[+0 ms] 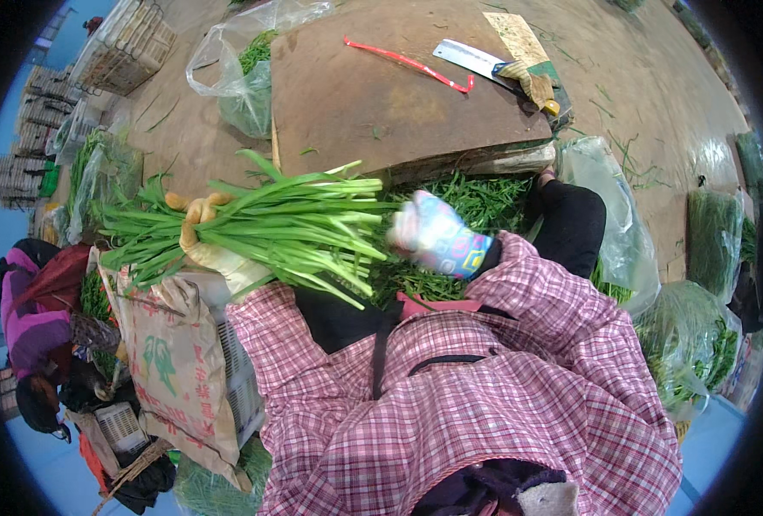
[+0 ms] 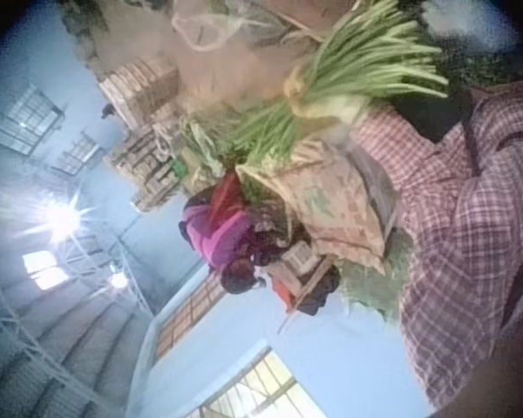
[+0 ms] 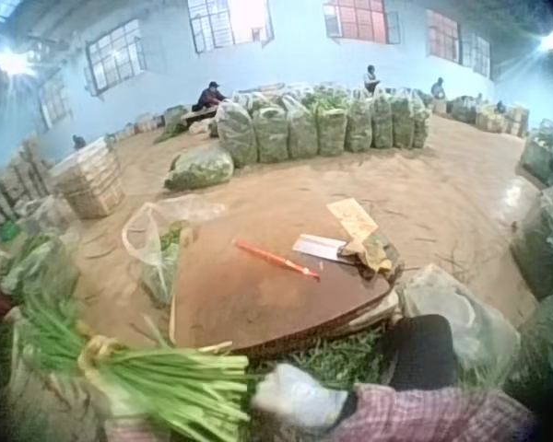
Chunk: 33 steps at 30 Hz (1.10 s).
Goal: The person gathers green onions, aligns them, and ties them into bundles using red rubber bands. They then use a knife to trim the ends of the bundles and place them into a plastic bag.
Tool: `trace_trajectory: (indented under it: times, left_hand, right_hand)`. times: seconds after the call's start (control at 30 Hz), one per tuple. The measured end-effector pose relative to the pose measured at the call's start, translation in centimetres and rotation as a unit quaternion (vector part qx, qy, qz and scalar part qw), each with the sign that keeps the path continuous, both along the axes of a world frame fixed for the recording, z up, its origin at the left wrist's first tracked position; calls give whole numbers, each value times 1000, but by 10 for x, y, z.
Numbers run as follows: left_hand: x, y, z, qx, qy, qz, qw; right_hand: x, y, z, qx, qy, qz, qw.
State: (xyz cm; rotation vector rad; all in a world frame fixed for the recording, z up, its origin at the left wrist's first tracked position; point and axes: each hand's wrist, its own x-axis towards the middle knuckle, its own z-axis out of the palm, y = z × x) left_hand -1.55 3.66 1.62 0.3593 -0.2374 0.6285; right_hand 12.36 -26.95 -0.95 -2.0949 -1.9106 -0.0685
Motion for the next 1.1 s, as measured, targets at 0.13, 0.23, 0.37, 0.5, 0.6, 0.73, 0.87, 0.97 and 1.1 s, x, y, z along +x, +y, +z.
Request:
trace_trajectory:
  times: [0.13, 0.23, 0.37, 0.5, 0.6, 0.73, 0.87, 0.97, 1.1]
  left_hand:
    - [-8, 10, 0, -7, 46, 14, 999]
    - [0, -9, 8, -23, 79, 72, 994]
    - [10, -23, 13, -48, 62, 71, 994]
    - [2, -19, 4, -47, 83, 49, 994]
    - [7, -26, 5, -46, 33, 18, 998]
    - [-7, -18, 6, -22, 115, 54, 992]
    - [-2, -24, 19, -22, 144, 131, 981]
    - [-7, -16, 4, 24, 206, 195, 959]
    - [8, -8, -7, -15, 205, 189, 960]
  right_hand:
    - [18, -15, 27, 0, 44, -79, 996]
    - [15, 19, 61, 68, -36, -41, 996]
    - [14, 43, 58, 49, -82, -32, 995]
    - [7, 50, 56, 57, -94, -20, 994]
    - [8, 60, 46, 38, -108, -29, 993]
    - [18, 39, 8, 79, -178, -25, 981]
    - [45, -44, -44, -43, -140, -63, 987]
    - [23, -35, 32, -78, -95, -21, 992]
    - [-5, 4, 67, 30, 36, 41, 998]
